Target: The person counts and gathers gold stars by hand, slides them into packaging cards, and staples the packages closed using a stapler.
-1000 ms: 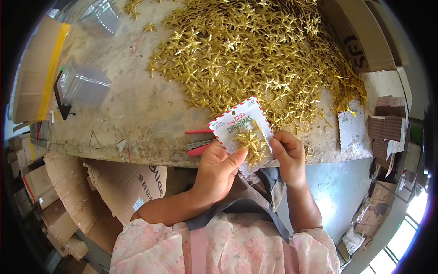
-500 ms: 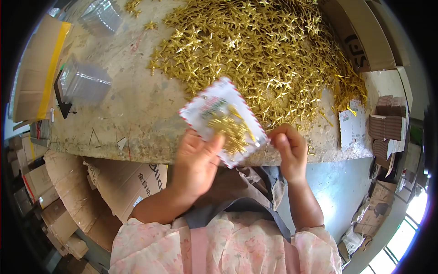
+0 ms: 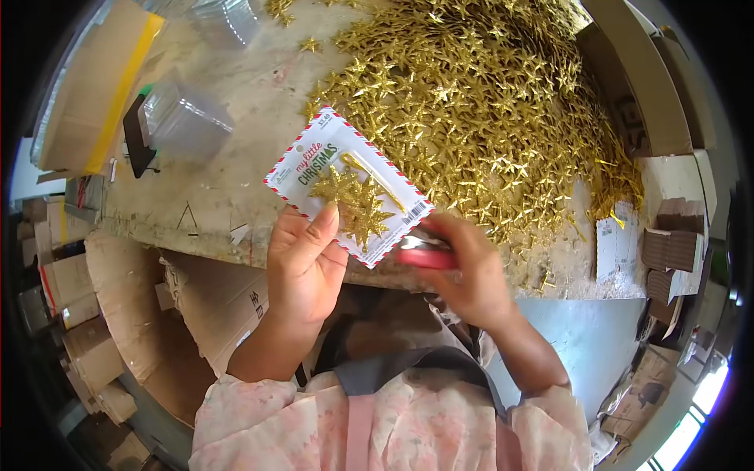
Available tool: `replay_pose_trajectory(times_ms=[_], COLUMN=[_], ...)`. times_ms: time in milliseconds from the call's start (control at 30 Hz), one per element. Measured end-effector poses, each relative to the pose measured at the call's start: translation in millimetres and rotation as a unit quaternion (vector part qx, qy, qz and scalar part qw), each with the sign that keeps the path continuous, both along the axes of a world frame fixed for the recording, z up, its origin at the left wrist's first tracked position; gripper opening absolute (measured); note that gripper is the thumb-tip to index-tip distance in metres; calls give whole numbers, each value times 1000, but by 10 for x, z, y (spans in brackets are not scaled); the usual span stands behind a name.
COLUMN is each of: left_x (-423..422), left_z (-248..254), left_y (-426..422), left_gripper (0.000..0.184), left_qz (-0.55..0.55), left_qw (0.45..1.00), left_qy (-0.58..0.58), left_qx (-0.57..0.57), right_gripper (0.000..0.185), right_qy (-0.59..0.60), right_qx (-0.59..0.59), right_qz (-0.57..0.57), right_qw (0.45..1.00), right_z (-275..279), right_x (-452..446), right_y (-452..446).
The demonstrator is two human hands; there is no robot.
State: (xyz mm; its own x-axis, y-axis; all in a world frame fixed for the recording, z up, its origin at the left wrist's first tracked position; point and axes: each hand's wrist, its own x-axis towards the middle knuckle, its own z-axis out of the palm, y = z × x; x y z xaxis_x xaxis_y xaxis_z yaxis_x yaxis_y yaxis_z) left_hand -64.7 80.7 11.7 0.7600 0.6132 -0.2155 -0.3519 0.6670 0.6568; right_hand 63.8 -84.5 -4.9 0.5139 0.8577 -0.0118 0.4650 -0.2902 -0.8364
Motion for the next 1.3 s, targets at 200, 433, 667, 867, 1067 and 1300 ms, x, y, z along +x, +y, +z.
replay_pose_trajectory(times_ms=[200, 433, 667, 867, 1067, 1300], left_x=[77, 158, 229, 177, 256, 295], left_z=[-68, -87, -219, -270, -219, -214], left_y=[-21, -159, -489, -656, -444, 91], left_gripper=[28, 38, 53, 35, 51, 48], left_qz=[-33, -108, -135, -159, -247, -189], left_qw=[999, 994, 986, 978, 950, 957], left_qy=[0, 21, 38, 125, 147, 136], left_qx=[-41, -23, 90, 46, 125, 173], right_gripper=[62, 49, 38, 33, 33, 56], right_qy=[479, 539, 525, 481, 455, 456], right_qx=[66, 43, 65, 83, 90, 68], right_qz=[-55, -33, -95, -134, -172, -93], right_qw=[874, 840, 843, 862, 869, 883], right_z=[5, -33, -127, -217, -159, -91], right_x=[88, 16, -87, -198, -248, 6], right_y=[-307, -196, -271, -304, -255, -446])
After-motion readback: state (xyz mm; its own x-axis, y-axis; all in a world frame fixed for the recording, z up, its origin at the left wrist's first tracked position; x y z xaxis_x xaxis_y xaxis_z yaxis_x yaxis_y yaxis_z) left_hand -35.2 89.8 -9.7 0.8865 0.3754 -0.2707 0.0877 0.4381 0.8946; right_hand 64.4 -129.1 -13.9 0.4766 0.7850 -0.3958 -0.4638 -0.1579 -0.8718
